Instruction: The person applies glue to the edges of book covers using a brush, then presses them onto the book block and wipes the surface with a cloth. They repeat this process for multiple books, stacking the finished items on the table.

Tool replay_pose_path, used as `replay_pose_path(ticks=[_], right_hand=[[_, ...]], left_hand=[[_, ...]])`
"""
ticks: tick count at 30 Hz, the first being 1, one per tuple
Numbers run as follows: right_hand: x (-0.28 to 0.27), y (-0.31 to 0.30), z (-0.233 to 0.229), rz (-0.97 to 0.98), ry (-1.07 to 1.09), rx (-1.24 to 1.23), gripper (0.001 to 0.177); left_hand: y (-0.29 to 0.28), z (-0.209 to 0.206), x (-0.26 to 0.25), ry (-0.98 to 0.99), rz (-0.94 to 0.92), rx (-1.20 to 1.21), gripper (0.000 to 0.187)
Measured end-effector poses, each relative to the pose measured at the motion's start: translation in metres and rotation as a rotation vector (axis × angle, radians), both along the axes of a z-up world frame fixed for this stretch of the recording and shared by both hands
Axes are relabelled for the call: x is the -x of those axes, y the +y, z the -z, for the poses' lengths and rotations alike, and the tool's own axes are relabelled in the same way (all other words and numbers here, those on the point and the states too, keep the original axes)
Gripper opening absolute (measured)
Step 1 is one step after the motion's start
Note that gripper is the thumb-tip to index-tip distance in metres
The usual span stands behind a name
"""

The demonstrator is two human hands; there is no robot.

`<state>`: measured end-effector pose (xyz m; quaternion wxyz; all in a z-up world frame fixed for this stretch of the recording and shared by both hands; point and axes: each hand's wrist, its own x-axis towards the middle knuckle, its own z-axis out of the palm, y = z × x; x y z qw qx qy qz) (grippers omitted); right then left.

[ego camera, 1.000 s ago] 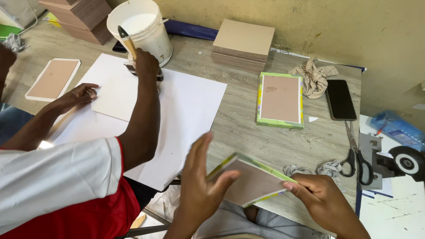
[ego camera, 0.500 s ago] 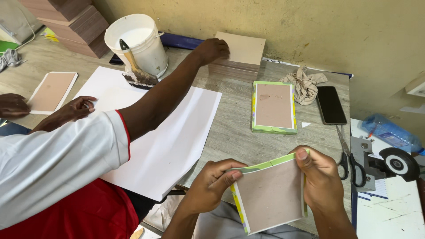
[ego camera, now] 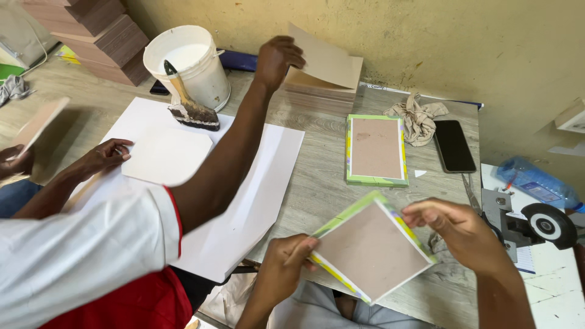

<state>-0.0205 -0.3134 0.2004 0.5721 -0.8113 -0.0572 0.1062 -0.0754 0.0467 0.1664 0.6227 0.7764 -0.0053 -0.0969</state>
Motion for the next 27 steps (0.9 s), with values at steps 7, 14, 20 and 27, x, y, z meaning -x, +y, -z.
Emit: replay_pose_path(ticks=[7,14,20,27], right_hand=[[0.019,-0.002,-0.004,-0.006,0.328,0.205,0.040],[0.038,0.033,-0.021,-0.230,-0.092,0.442,0.028],[0.063,0.081,-0.032,-0.376,-0.484,0.285,0.014],[0.077,0.083,-0.003,-0.097,-0.179,0.238,0.008]], left_hand=[[0.016,0.074,0.012,0.245,-0.299,0.549,0.045],[-0.023,-0.014,0.043,-0.656,-0.339,-0.387,0.049],[-0.042,-0.029,0.036,-0.553,0.376,-0.366,0.038],[-0.045,-0.008,0.034,-0.452,0.433,-0.375,0.028]])
